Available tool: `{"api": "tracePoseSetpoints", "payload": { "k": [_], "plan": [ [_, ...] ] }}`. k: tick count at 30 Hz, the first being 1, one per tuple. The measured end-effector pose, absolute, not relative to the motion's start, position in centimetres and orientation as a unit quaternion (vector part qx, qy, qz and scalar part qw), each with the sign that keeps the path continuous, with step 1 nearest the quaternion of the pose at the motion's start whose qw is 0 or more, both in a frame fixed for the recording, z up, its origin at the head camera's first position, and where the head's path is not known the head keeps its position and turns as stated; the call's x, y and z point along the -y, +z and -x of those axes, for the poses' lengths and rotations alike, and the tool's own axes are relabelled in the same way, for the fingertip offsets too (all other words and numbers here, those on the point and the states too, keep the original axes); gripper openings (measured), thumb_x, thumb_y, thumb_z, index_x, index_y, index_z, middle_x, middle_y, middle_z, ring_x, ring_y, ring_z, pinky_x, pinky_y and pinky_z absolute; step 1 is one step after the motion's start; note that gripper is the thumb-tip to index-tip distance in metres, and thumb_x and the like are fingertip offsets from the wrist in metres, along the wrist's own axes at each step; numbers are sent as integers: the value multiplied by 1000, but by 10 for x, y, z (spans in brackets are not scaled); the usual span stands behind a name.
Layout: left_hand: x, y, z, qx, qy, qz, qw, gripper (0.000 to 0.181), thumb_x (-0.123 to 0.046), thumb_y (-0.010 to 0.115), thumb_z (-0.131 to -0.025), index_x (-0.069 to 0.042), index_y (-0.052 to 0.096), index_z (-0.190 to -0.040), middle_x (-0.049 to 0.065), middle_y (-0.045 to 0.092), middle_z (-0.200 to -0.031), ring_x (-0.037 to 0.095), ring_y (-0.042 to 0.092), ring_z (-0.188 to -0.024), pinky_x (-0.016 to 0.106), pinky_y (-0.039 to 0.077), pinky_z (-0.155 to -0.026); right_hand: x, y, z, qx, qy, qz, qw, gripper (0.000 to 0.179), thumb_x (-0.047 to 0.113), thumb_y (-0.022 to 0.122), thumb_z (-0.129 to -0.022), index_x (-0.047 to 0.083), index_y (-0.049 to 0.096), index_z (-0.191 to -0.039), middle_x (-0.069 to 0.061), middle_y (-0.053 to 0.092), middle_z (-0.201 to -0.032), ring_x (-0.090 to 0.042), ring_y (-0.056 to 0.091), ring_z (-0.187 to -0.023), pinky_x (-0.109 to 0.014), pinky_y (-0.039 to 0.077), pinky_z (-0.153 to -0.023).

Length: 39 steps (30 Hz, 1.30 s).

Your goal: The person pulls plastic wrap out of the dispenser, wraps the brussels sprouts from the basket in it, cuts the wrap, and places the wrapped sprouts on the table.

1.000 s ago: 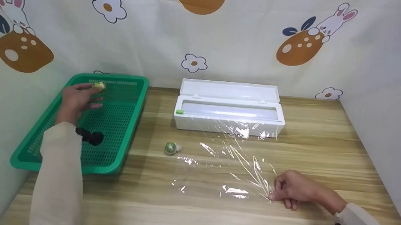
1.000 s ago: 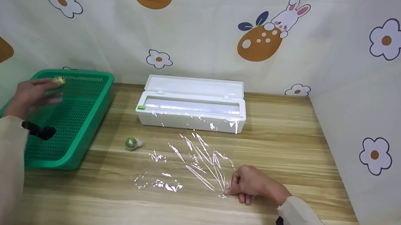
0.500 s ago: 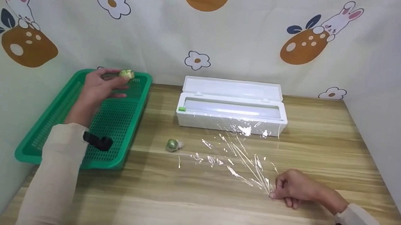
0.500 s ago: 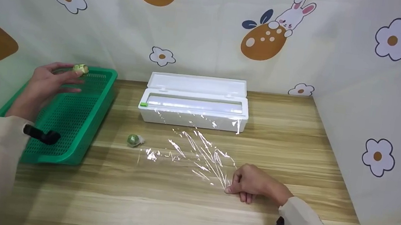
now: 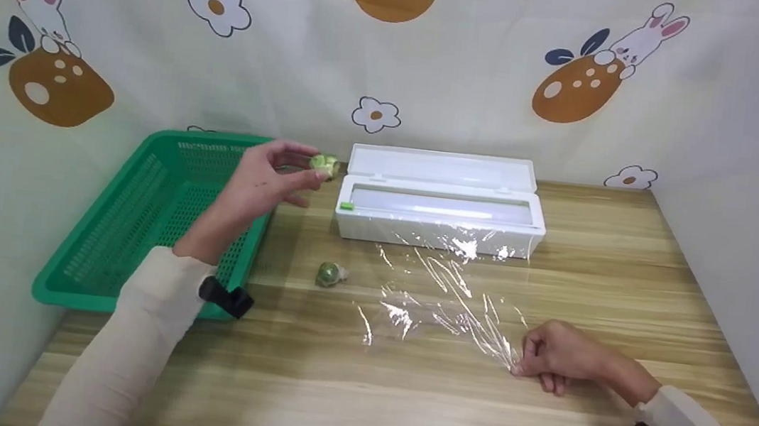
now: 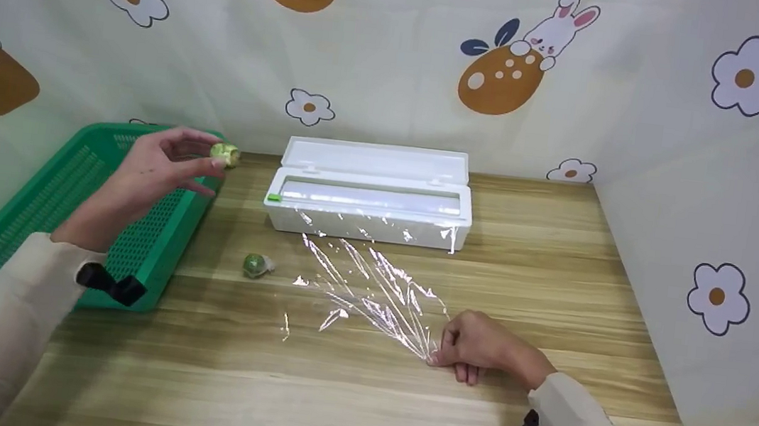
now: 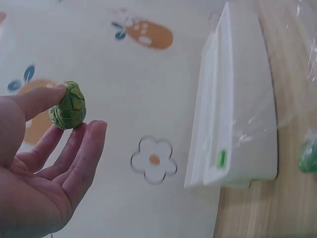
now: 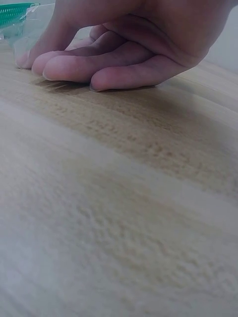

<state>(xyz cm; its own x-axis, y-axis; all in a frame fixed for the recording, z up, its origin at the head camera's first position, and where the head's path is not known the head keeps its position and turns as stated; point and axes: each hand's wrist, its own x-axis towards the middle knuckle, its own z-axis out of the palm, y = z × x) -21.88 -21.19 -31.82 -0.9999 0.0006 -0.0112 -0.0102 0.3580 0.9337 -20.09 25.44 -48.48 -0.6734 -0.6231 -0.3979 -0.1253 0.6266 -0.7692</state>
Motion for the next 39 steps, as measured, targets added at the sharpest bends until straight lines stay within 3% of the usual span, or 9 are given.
{"api": "tracePoseSetpoints", "payload": {
  "k": [4, 12, 24, 27, 31, 34, 39],
  "plan": [
    [189, -323, 215, -813, 580, -33, 30, 49, -19, 77, -89, -6, 58, -132, 13, 65, -126, 27, 70, -104, 34, 63, -76, -254, -485, 201, -837, -370, 223, 337, 33, 31, 78, -86, 2, 63, -79, -4, 63, -54, -7, 56, -40, -24, 49, -38],
    [141, -344, 210, -794, 599, -70, 81, 41, -14, 76, -89, -5, 60, -126, 15, 65, -123, 25, 71, -97, 42, 63, -77, -254, -484, 201, -836, -372, 217, 340, 33, 30, 79, -86, 2, 62, -80, -3, 62, -54, -6, 56, -40, -24, 50, -39],
    [83, -408, 207, -788, 586, -104, 157, 40, -16, 73, -91, -4, 58, -126, 13, 64, -119, 24, 70, -91, 40, 63, -73, -254, -484, 200, -838, -370, 223, 333, 32, 30, 79, -86, 3, 63, -80, -4, 63, -54, -7, 57, -41, -26, 51, -39],
    [75, -423, 209, -801, 568, -100, 158, 39, -17, 76, -88, -7, 60, -123, 10, 65, -117, 27, 70, -89, 36, 61, -66, -255, -485, 201, -838, -370, 225, 332, 32, 30, 79, -86, 3, 63, -80, -5, 63, -54, -7, 57, -41, -27, 52, -40],
    [67, -441, 216, -820, 545, -97, 143, 36, -15, 79, -86, -7, 64, -118, 9, 68, -112, 21, 66, -79, 30, 57, -60, -255, -485, 200, -835, -376, 228, 331, 31, 29, 78, -86, 2, 63, -80, -6, 64, -55, -7, 57, -41, -25, 51, -39],
    [62, -451, 221, -834, 527, -102, 126, 35, -14, 80, -84, -5, 66, -114, 11, 69, -108, 17, 62, -83, 25, 55, -63, -255, -485, 200, -834, -377, 227, 333, 31, 29, 78, -86, 2, 63, -80, -6, 64, -56, -7, 57, -41, -25, 51, -39],
    [57, -462, 227, -843, 513, -115, 117, 32, -12, 81, -83, -2, 67, -110, 14, 69, -105, 24, 65, -93, 22, 54, -69, -256, -485, 200, -835, -377, 223, 333, 31, 29, 78, -86, 2, 63, -80, -7, 64, -56, -7, 57, -41, -25, 51, -39]
  ]
}}
